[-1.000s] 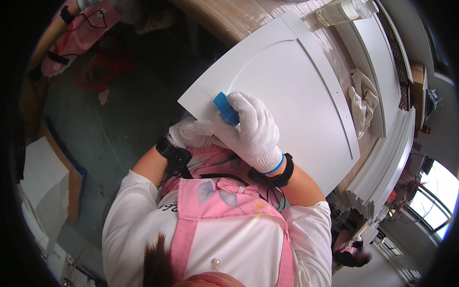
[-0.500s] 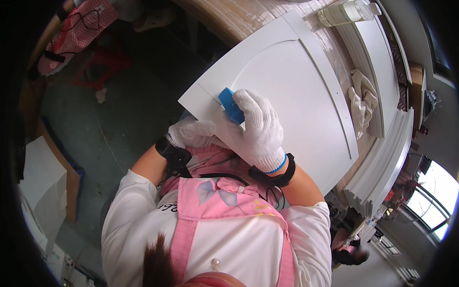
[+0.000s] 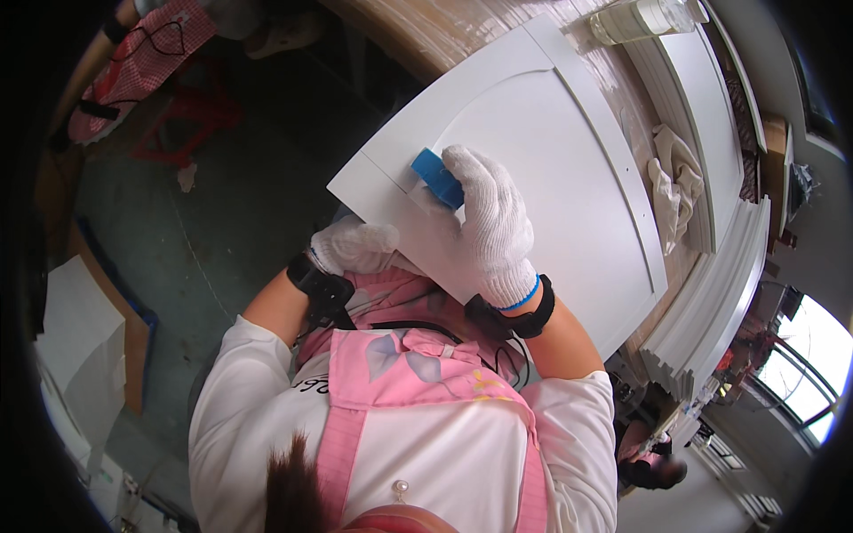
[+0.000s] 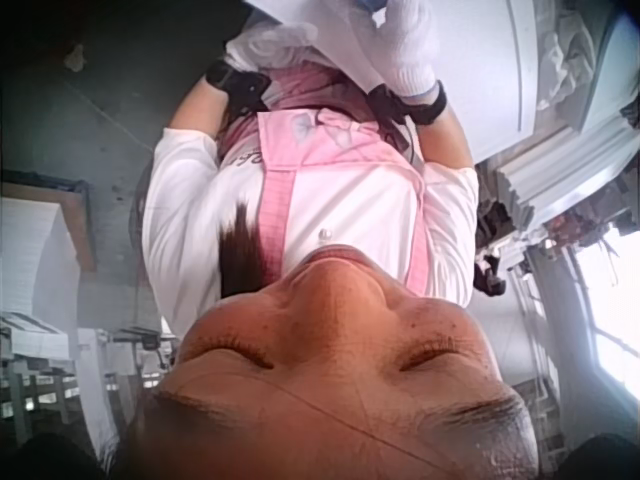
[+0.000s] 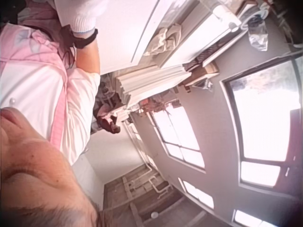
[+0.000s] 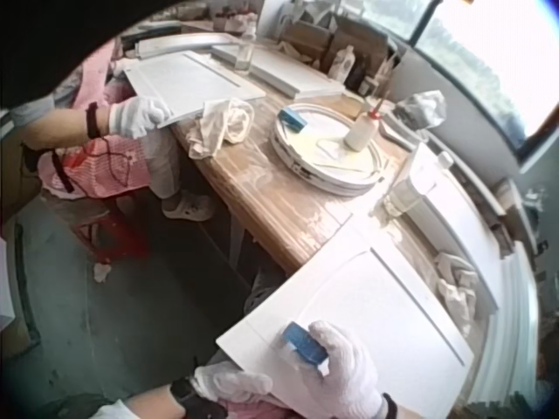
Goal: Finishing and cleaning white wooden furniture panels using a cloth, scraper, and sanding block.
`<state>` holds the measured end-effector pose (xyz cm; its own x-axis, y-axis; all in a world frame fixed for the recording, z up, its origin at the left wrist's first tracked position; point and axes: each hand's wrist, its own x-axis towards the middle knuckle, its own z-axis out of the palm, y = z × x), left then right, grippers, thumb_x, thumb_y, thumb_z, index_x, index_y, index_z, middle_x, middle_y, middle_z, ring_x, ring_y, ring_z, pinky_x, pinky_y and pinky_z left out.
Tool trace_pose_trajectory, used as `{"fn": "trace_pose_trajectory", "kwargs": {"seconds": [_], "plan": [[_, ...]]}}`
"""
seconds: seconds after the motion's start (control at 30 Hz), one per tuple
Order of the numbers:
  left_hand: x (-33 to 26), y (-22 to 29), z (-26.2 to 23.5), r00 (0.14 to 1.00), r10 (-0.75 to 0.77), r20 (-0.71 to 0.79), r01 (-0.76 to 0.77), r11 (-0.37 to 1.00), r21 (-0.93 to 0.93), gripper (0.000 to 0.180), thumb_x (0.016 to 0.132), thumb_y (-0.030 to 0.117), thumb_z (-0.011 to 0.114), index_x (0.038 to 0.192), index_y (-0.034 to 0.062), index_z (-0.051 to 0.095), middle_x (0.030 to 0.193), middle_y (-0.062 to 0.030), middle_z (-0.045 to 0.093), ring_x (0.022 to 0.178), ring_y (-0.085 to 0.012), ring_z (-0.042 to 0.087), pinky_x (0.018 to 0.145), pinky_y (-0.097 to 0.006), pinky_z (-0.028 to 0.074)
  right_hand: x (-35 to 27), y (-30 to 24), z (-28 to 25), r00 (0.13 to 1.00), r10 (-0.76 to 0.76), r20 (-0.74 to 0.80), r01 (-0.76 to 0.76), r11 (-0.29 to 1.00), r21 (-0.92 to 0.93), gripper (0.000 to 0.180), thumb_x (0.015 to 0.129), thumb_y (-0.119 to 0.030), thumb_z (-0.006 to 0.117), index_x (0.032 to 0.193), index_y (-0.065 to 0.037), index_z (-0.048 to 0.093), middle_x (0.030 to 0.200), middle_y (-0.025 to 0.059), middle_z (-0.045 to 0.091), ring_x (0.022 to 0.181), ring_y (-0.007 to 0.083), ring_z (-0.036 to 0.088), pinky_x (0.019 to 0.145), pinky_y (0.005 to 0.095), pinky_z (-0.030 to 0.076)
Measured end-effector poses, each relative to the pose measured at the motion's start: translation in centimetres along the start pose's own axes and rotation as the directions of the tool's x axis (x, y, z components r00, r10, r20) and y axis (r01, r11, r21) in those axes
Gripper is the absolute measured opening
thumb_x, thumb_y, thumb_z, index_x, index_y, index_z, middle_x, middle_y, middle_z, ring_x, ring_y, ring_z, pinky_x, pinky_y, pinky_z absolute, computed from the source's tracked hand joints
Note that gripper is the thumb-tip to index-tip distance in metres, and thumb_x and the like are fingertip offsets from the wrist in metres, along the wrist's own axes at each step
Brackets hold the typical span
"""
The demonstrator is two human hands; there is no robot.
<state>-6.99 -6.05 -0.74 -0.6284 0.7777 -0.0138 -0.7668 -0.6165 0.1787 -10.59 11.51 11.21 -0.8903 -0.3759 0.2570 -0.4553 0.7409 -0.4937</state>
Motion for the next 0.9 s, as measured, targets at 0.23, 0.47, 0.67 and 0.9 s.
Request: {"fn": "trace_pose_trajectory", "kwargs": {"seconds": [0.23,0.47,0.67,0.9], "plan": [[0.1,0.3,0.0,1.000,-0.010,0.027,0.010,1.000,-0.003,0.058,0.093,0.021,0.066,0.140,-0.0006,0.041,0.135,-0.0180,0.052,0.125,-0.0337,0.053,0.104,-0.052,0.047,0.5,-0.2,-0.3,0.999,0.016,0.046,-0.016,1.000,0.007,0.047,0.079,-0.002,0.076,0.122,-0.002,0.054,0.112,0.0158,0.064,0.097,0.0290,0.066,0.084,0.0344,0.052],[0.3,0.3,0.1,0.999,0.001,0.044,-0.002,0.999,0.036,0.060,0.093,0.023,0.066,0.141,-0.0013,0.039,0.138,-0.0191,0.050,0.126,-0.0341,0.053,0.105,-0.050,0.046,0.1,0.9,0.1,0.999,-0.039,-0.014,0.040,0.997,0.065,0.047,0.077,-0.006,0.076,0.120,-0.002,0.056,0.110,0.0177,0.064,0.096,0.0336,0.066,0.082,0.0381,0.053],[0.1,0.2,-0.2,0.999,-0.022,0.044,0.021,0.999,0.027,0.061,0.093,0.024,0.066,0.142,-0.0009,0.039,0.136,-0.0190,0.052,0.125,-0.0344,0.054,0.105,-0.050,0.046,1.2,1.7,0.4,0.996,-0.007,-0.086,0.010,0.999,0.034,0.047,0.076,-0.008,0.077,0.119,-0.003,0.058,0.112,0.0171,0.065,0.097,0.0334,0.065,0.082,0.0376,0.053],[0.0,-0.2,-0.3,0.999,0.014,0.031,-0.015,0.999,0.044,0.059,0.094,0.024,0.064,0.141,-0.0010,0.039,0.136,-0.0192,0.052,0.125,-0.0343,0.054,0.104,-0.050,0.047,1.0,1.2,0.2,0.999,-0.033,-0.042,0.032,0.999,-0.008,0.045,0.081,-0.002,0.074,0.121,-0.002,0.054,0.111,0.0149,0.065,0.098,0.0287,0.066,0.084,0.0340,0.053]]}}
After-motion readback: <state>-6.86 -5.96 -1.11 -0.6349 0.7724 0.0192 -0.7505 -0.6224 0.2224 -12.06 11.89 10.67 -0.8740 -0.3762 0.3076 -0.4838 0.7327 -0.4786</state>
